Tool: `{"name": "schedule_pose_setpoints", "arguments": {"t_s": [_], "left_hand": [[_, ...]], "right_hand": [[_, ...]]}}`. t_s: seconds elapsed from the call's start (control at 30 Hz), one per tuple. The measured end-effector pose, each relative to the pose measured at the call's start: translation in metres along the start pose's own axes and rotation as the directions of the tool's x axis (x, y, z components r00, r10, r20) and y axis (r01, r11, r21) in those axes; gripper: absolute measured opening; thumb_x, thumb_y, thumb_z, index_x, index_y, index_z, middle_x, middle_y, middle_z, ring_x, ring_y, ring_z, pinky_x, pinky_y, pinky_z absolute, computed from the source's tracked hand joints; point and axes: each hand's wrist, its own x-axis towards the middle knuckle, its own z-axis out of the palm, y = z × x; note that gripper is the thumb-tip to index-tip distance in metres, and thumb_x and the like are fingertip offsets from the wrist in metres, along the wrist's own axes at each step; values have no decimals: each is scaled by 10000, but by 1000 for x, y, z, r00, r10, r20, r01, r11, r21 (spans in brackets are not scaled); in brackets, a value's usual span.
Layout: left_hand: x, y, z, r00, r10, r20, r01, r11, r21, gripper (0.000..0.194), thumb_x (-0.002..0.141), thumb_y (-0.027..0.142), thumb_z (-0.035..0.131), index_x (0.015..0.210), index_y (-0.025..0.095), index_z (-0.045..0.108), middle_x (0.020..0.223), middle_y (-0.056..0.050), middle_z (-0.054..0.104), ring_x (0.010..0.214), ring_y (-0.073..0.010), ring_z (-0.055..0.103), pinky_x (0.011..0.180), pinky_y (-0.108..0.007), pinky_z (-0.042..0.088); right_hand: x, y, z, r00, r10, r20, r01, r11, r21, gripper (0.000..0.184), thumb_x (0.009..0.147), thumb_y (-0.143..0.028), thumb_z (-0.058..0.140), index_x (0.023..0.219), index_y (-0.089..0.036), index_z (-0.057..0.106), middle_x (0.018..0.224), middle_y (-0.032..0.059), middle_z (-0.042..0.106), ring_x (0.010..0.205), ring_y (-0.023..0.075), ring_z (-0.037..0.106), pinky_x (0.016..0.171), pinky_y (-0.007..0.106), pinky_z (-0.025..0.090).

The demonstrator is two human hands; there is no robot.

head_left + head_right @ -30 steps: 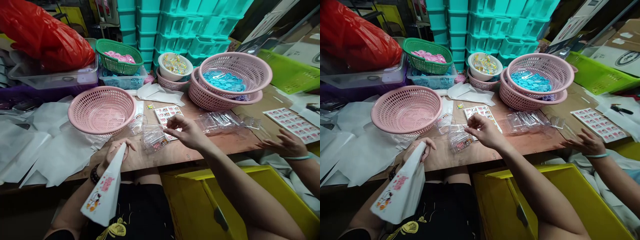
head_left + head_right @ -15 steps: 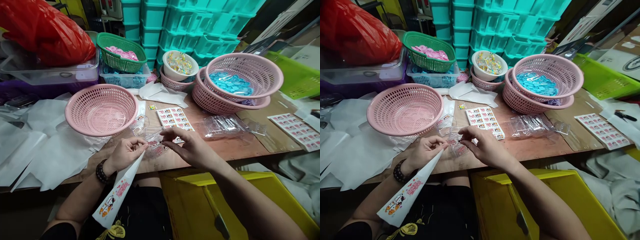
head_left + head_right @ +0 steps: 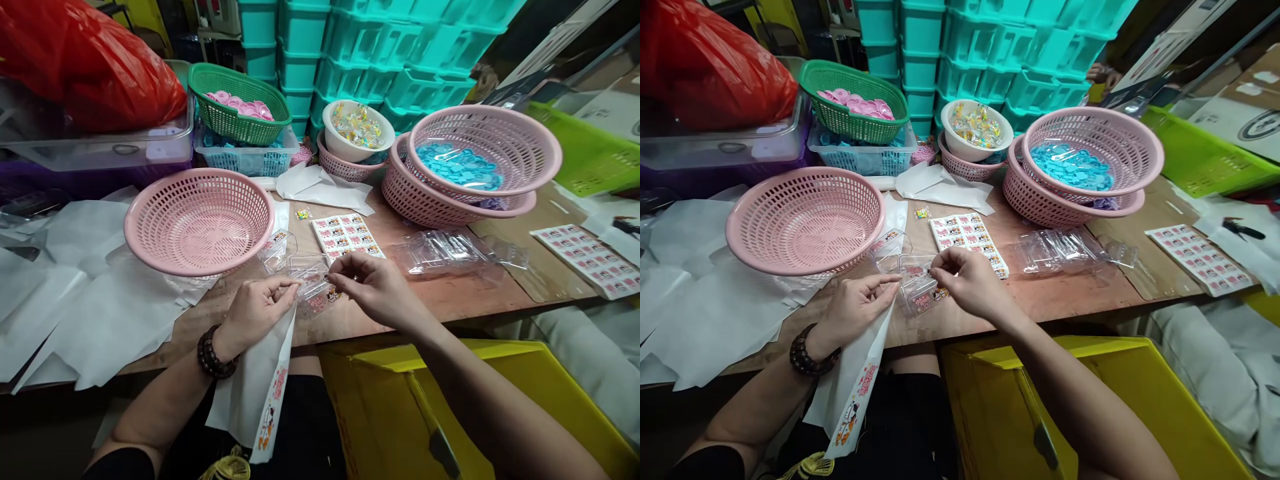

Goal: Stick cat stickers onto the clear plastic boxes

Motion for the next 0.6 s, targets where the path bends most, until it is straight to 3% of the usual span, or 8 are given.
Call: {"name": "schedule_pose_setpoints", "arguments": {"t_s": [0.13, 0.27, 0.43, 0.6], "left_hand": [[4, -3, -4, 1000, -10, 15, 7, 982, 187, 355, 887, 316, 597, 1161, 136, 730, 510, 67, 492, 447, -79, 440, 508, -210, 364], [6, -7, -5, 1000, -8, 23, 0, 953, 303, 268, 887, 296, 593, 1072, 178, 746, 569, 46, 568, 504, -100, 523, 578, -235, 396], [9, -11, -2, 1000, -14, 12, 9, 923, 384, 157, 871, 274, 594, 941, 185, 703, 573, 45, 581, 511, -120, 561, 554, -239, 385], [9, -15, 0, 1000, -4, 26, -7, 909, 417, 231, 881, 267, 585, 1083, 198, 675, 562, 57, 580, 496, -129, 571, 559, -249, 408]], "right_hand": [[31, 8, -7, 959, 266, 95, -281, 931, 233, 177, 680, -253, 758, 679, -157, 610, 575, -17, 591, 505, 110, 575, 454, 226, 475], [55, 13, -7, 886, 407, 221, -458, 841, 288, 170, 643, -161, 776, 614, -139, 610, 520, 5, 596, 467, 107, 560, 408, 216, 464], [67, 12, -5, 826, 484, 288, -553, 793, 256, 142, 679, -40, 670, 579, -130, 625, 549, 16, 614, 449, 105, 560, 371, 211, 430], [71, 7, -4, 782, 544, 304, -610, 769, 191, 176, 695, -2, 638, 568, -124, 628, 541, 17, 613, 433, 103, 556, 370, 208, 427]]}}
